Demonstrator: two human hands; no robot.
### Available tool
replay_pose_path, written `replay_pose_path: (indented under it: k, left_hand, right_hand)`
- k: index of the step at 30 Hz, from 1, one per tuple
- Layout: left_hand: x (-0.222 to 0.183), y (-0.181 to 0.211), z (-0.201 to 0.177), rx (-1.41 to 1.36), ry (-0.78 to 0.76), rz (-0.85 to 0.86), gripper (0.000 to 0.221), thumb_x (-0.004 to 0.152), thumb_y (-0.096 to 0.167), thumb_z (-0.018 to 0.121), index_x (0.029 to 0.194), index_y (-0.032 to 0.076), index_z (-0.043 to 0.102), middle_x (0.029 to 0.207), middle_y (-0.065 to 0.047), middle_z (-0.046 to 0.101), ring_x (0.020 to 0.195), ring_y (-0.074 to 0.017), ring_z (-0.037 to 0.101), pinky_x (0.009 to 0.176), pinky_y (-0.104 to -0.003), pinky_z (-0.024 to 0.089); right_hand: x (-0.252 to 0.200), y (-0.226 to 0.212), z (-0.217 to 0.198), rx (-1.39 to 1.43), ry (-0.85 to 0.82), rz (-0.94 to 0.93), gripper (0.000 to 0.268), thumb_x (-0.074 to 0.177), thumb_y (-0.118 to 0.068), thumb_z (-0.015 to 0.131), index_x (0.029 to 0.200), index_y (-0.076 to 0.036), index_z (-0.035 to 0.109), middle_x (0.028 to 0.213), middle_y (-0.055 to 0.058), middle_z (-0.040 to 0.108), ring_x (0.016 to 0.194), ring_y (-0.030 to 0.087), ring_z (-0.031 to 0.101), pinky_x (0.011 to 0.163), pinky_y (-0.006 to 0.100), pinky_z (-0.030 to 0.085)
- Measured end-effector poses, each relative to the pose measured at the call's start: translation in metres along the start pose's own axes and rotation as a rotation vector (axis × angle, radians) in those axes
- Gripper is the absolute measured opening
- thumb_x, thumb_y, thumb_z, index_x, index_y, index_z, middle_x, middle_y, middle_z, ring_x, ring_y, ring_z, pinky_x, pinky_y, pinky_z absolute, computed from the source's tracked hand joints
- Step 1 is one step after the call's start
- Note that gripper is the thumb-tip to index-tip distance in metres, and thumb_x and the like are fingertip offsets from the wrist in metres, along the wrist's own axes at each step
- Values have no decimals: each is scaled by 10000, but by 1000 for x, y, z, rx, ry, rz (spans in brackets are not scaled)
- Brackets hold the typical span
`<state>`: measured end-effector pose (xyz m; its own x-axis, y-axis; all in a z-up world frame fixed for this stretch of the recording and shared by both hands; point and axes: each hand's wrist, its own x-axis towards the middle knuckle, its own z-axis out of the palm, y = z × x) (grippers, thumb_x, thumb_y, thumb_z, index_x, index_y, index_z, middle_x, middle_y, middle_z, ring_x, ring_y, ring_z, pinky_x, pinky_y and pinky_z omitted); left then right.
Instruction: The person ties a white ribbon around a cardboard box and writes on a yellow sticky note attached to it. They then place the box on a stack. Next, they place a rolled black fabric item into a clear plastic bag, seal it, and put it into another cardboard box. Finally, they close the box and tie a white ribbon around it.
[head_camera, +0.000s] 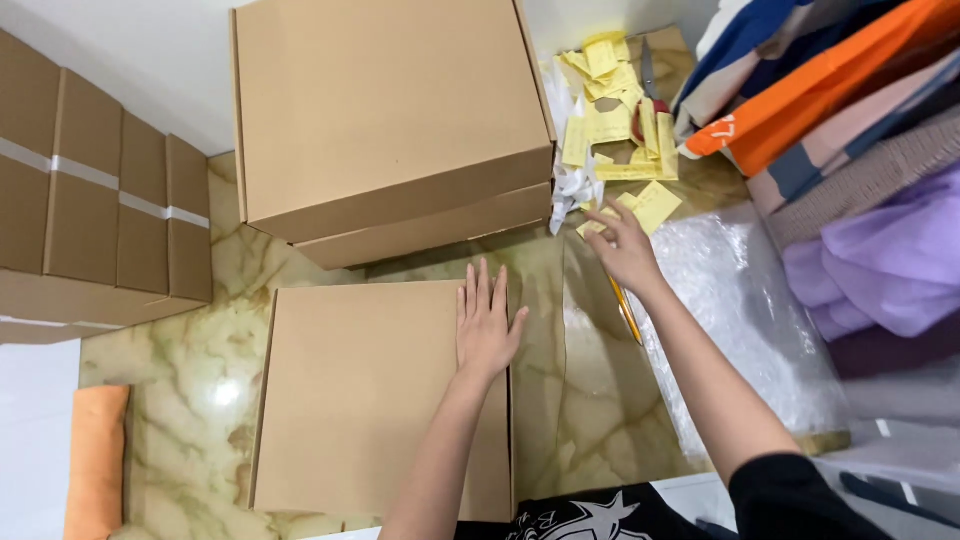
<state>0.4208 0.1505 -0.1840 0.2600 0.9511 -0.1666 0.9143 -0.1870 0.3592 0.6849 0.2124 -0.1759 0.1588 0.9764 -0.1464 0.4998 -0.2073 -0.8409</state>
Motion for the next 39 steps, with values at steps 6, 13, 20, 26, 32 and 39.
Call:
replay_pose_path:
  k: [6, 13, 20, 26, 32, 39]
  left_hand:
    - [7, 10, -15, -16, -101, -46, 784, 1073, 517, 508, 1714, 202, 183, 1799, -107, 54, 1666, -324, -48, 1329, -532, -14]
    - [6, 14, -19, 7, -112, -74, 802, 1051, 528, 552, 1699, 208, 205, 1781, -89, 100, 1662, -316, -32, 1331, -540, 4]
    - [5, 20, -24, 6, -112, -77, 792, 1057, 525, 545, 1696, 194, 213, 1765, -95, 132, 1660, -318, -15, 1333, -545, 11]
    - [5, 21, -26, 10, -115, -81, 797, 1049, 539, 552, 1692, 201, 222, 1762, -90, 142, 1660, -318, -7, 1335, -543, 20]
    - [5, 20, -27, -6, -137, -86, 796, 1046, 557, 536, 1687, 202, 224, 1764, -90, 139, 1662, -313, -15, 1340, -537, 11]
    - [9, 26, -42, -134, -174, -127, 793, 1048, 641, 444, 1696, 228, 247, 1783, -70, 130, 1669, -276, -56, 1326, -504, -74]
  right_hand:
    - [67, -28, 9, -105, -82, -82, 470, 1023, -187, 637, 1437, 34, 649, 1775, 208, 175, 1223, 499, 665, 1149, 585, 493]
    - [84, -24, 10, -74, 34, -92, 686, 1063, -98, 637, 1653, 58, 323, 1741, 240, 169, 1227, 375, 521, 1057, 489, 478]
    - [61, -14, 1, -42, 171, -93, 494, 1052, 19, 643, 1544, 5, 597, 1774, 178, -15, 1025, 299, 733, 915, 415, 606]
    - [63, -26, 15, -291, 19, -123, 378, 940, -194, 787, 1315, -175, 745, 1634, 65, 225, 1065, 536, 707, 957, 609, 593]
    - [85, 6, 42, -306, 145, -95, 152, 955, -198, 799, 1071, -102, 821, 1488, 22, 455, 942, 480, 754, 857, 560, 622]
    - [21, -25, 29, 9, 196, -364, 104, 1070, -119, 699, 1080, -24, 740, 1302, 166, 627, 1059, 387, 716, 928, 474, 595]
